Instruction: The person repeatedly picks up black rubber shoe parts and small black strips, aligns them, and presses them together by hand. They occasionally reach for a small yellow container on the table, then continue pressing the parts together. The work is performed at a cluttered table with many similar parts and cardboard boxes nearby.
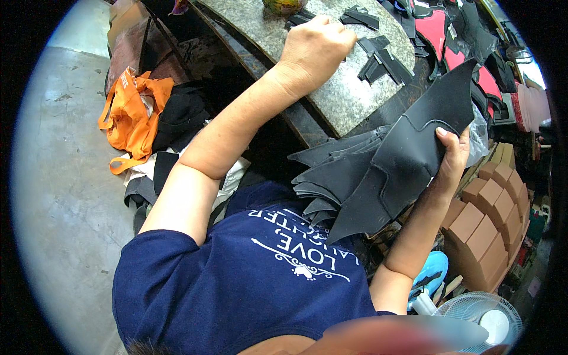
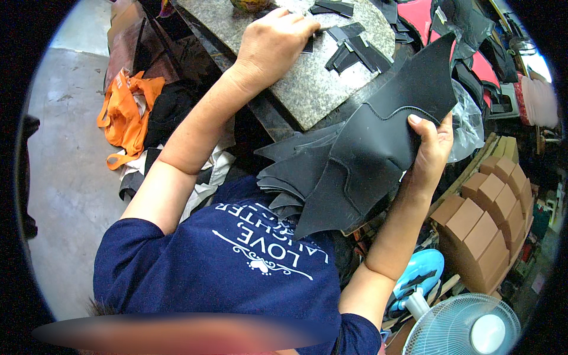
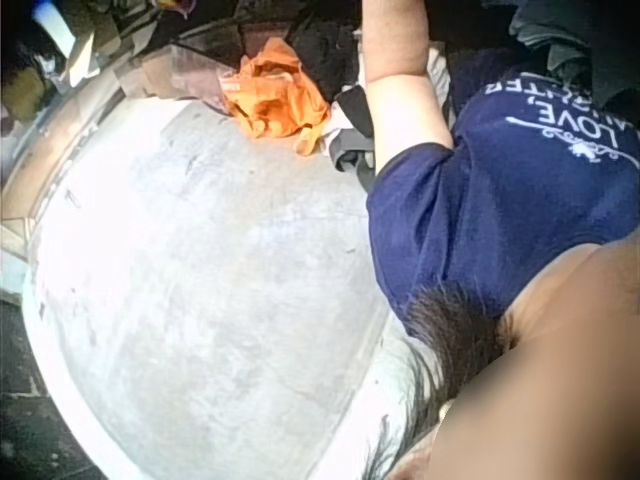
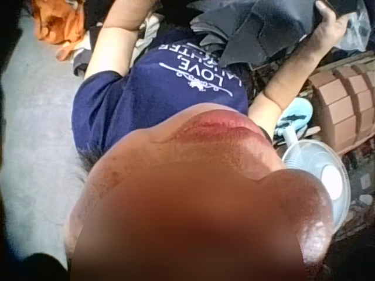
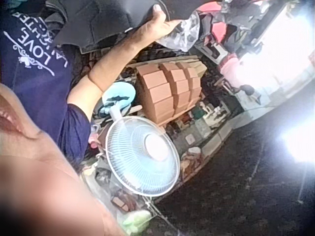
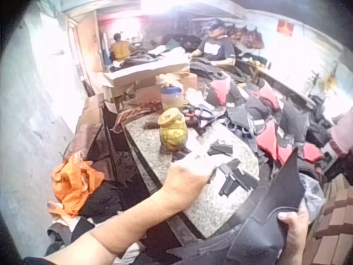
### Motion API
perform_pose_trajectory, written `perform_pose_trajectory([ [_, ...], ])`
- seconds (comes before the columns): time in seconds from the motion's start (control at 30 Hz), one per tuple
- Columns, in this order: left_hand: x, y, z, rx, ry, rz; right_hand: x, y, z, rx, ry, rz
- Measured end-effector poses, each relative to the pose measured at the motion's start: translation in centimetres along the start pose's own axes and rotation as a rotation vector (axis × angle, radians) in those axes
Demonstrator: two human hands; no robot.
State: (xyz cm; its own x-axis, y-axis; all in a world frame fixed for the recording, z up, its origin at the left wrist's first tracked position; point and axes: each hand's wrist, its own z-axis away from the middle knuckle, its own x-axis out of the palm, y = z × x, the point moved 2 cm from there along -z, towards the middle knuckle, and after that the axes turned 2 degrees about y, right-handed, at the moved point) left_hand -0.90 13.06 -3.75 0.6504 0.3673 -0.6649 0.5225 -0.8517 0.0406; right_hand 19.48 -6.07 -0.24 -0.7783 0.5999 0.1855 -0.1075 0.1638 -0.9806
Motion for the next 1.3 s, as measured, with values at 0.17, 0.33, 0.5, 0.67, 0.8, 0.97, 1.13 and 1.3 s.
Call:
perform_pose_trajectory([
  [0.17, 0.1, -0.5, 0.3, -0.185, 0.057, 0.176, -0.9, 0.3, -0.2, 0.008, -0.003, 0.021],
  [0.33, -0.1, -0.3, 0.5, -0.224, 0.046, 0.267, -0.9, -0.4, 0.3, -0.01, 0.0, 0.005],
  [0.5, -1.5, 0.8, 0.5, -0.267, -0.119, 0.281, -0.9, -2.1, 1.5, -0.013, 0.019, 0.037],
  [0.67, -3.3, 1.5, -0.2, -0.198, -0.101, 0.335, -0.6, -2.2, 2.7, 0.051, 0.057, 0.068],
  [0.8, -4.0, 2.3, -0.9, -0.152, 0.135, 0.444, -0.2, -3.0, 2.8, -0.013, 0.056, 0.145],
  [0.97, -2.9, 4.7, -0.4, -0.73, -0.244, 1.739, 0.4, -4.3, 3.3, 0.045, 0.031, 0.128],
  [1.13, -3.3, 5.4, -0.1, -0.804, -0.447, 2.004, 0.2, -4.3, 5.1, 0.078, 0.043, 0.132],
  [1.3, -2.6, 6.1, 0.0, -0.777, -0.433, 1.851, 0.3, -3.7, 6.7, 0.159, -0.015, 0.179],
])
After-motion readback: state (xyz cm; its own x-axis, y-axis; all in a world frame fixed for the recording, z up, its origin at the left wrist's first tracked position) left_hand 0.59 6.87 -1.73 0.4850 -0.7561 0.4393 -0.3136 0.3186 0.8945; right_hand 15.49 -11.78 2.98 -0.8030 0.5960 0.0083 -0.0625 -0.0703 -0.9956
